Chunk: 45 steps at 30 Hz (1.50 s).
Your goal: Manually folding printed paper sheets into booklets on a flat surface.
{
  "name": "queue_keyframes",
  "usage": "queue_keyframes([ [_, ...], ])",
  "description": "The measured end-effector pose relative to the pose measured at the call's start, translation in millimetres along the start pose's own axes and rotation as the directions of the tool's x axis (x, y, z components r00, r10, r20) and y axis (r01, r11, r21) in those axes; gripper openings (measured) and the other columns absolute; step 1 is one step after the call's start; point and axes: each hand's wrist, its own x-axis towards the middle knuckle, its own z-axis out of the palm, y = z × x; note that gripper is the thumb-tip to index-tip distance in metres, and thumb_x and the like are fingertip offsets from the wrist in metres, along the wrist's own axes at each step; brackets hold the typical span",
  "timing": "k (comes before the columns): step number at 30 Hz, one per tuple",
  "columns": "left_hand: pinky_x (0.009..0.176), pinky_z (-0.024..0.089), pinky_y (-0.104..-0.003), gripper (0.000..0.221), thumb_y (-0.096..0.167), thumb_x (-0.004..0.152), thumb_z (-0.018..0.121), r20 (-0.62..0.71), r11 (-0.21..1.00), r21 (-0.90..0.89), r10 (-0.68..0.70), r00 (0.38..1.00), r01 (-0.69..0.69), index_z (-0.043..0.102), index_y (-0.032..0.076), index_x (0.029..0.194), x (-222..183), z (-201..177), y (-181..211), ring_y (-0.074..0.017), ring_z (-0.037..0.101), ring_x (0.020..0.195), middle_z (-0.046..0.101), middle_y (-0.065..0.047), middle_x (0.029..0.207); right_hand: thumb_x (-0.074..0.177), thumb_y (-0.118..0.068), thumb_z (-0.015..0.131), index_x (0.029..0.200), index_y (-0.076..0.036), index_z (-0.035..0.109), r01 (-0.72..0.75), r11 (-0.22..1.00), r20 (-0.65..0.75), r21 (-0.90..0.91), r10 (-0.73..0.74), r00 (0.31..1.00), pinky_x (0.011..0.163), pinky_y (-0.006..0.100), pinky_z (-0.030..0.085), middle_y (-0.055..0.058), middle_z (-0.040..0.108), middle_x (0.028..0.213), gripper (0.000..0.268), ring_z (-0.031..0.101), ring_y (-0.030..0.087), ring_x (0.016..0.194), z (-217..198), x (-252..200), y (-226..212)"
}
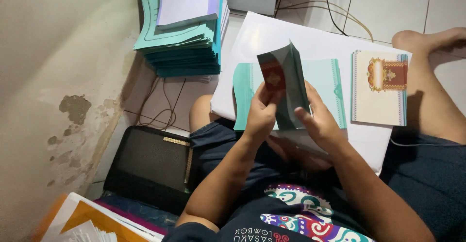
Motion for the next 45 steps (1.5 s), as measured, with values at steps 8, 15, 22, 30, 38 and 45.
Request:
queue_keyframes([
  [8, 0.111, 0.036, -0.052, 0.069, 0.046, 0.097, 0.061, -0.141, 0.949, 0.159, -0.252, 0.957, 0.273, 0.033, 0.006, 0.146, 22, -49, 3, -0.0335, 0.052, 0.120, 0.054, -0.025, 0.129, 0.096, -0.005, 0.075, 0.111, -0.001, 0.070, -0.225, 0.943, -0.253, 0.243, 0.286, 0.924, 0.068, 0.032, 0.058, 0.010, 0.071, 0.088, 0.016, 0.068, 0.013, 0.082, -46, -1, 28],
  [15, 0.083, 0.060, -0.040, 0.039, 0.013, 0.089, 0.062, -0.165, 0.699, 0.701, -0.029, 0.986, 0.138, 0.060, -0.008, 0.123, 21, -53, 26, -0.0357, 0.075, 0.091, 0.073, -0.026, 0.109, 0.099, 0.001, 0.067, 0.116, 0.009, 0.068, -0.255, 0.967, -0.332, 0.010, 0.244, 0.911, 0.066, 0.022, 0.046, 0.014, 0.069, 0.097, 0.019, 0.057, 0.015, 0.076, -81, -7, 43],
  [22, 0.069, 0.060, -0.041, 0.036, 0.021, 0.084, 0.078, -0.283, 0.413, 0.861, -0.095, 0.954, 0.296, 0.070, -0.009, 0.101, 32, -69, -10, -0.0342, 0.074, 0.069, 0.074, -0.025, 0.087, 0.095, -0.008, 0.075, 0.101, 0.009, 0.071, -0.389, 0.877, -0.364, -0.281, 0.278, 0.889, 0.064, 0.032, 0.048, 0.017, 0.069, 0.082, 0.019, 0.059, 0.022, 0.067, -77, -9, 102],
  [30, 0.077, 0.057, -0.046, 0.034, 0.022, 0.085, 0.078, -0.267, 0.390, 0.878, -0.084, 0.960, 0.278, 0.069, -0.006, 0.101, 28, -80, -31, -0.0382, 0.072, 0.080, 0.073, -0.023, 0.090, 0.096, -0.010, 0.070, 0.116, 0.011, 0.066, -0.355, 0.855, -0.310, -0.378, 0.245, 0.919, 0.075, 0.037, 0.047, 0.023, 0.064, 0.101, 0.028, 0.057, 0.029, 0.085, -70, -1, 98],
  [38, 0.078, 0.059, -0.048, 0.035, 0.023, 0.084, 0.079, -0.252, 0.401, 0.875, -0.105, 0.962, 0.273, 0.069, -0.004, 0.104, 28, -83, -36, -0.0399, 0.073, 0.086, 0.074, -0.023, 0.092, 0.098, -0.014, 0.066, 0.129, 0.009, 0.060, -0.199, 0.792, -0.240, -0.577, 0.069, 0.968, 0.094, 0.043, 0.039, 0.027, 0.054, 0.125, 0.039, 0.048, 0.036, 0.110, -62, 3, 85],
  [45, 0.078, 0.060, -0.051, 0.037, 0.025, 0.084, 0.081, -0.246, 0.416, 0.868, -0.111, 0.963, 0.270, 0.070, -0.002, 0.106, 32, -86, -33, -0.0417, 0.074, 0.092, 0.075, -0.022, 0.093, 0.100, -0.019, 0.062, 0.142, 0.008, 0.053, -0.018, 0.669, -0.119, -0.743, -0.106, 0.987, 0.113, 0.049, 0.032, 0.030, 0.044, 0.148, 0.050, 0.040, 0.042, 0.136, -25, 10, 59],
])
